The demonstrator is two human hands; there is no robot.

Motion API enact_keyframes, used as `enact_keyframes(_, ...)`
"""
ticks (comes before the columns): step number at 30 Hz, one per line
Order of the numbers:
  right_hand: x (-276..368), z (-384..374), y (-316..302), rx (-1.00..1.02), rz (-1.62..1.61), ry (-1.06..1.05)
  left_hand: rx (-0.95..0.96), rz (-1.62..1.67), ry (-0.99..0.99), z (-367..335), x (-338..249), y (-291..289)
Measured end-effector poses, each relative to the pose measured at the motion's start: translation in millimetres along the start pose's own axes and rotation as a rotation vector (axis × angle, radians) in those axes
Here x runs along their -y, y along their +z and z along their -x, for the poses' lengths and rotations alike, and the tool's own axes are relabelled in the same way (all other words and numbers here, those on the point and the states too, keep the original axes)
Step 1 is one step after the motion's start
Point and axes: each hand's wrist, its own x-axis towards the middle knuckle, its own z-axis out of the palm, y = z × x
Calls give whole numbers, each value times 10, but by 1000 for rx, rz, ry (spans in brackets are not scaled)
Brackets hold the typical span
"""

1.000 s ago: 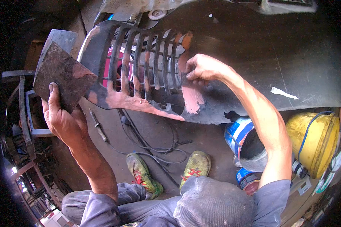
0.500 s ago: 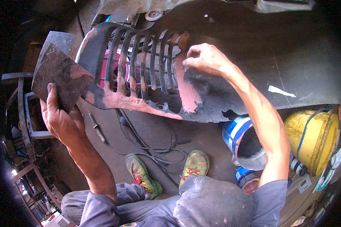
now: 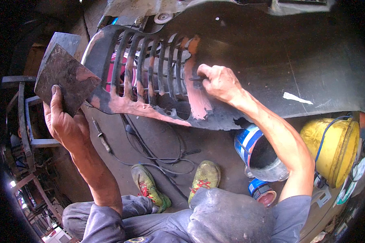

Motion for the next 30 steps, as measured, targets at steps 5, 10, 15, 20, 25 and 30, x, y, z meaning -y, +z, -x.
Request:
enact_keyframes(5,42,56,41,28,-25,-82,-35,21,-15,-56,80,-107)
enact_keyframes(10,129,222,-85,103,-89,-25,-54,-20,23,-76,126,-158)
enact_keyframes(15,166,461,-117,141,-138,-26,31,-723,450,-23,152,-250)
enact_keyframes(20,111,682,-101,148,-250,8,88,-1104,673,5,178,-279)
enact_keyframes(25,115,746,-132,188,-278,58,106,-1120,682,0,165,-289)
enact_keyframes(30,165,793,-365,173,-301,138,140,-1034,615,-1,134,-242)
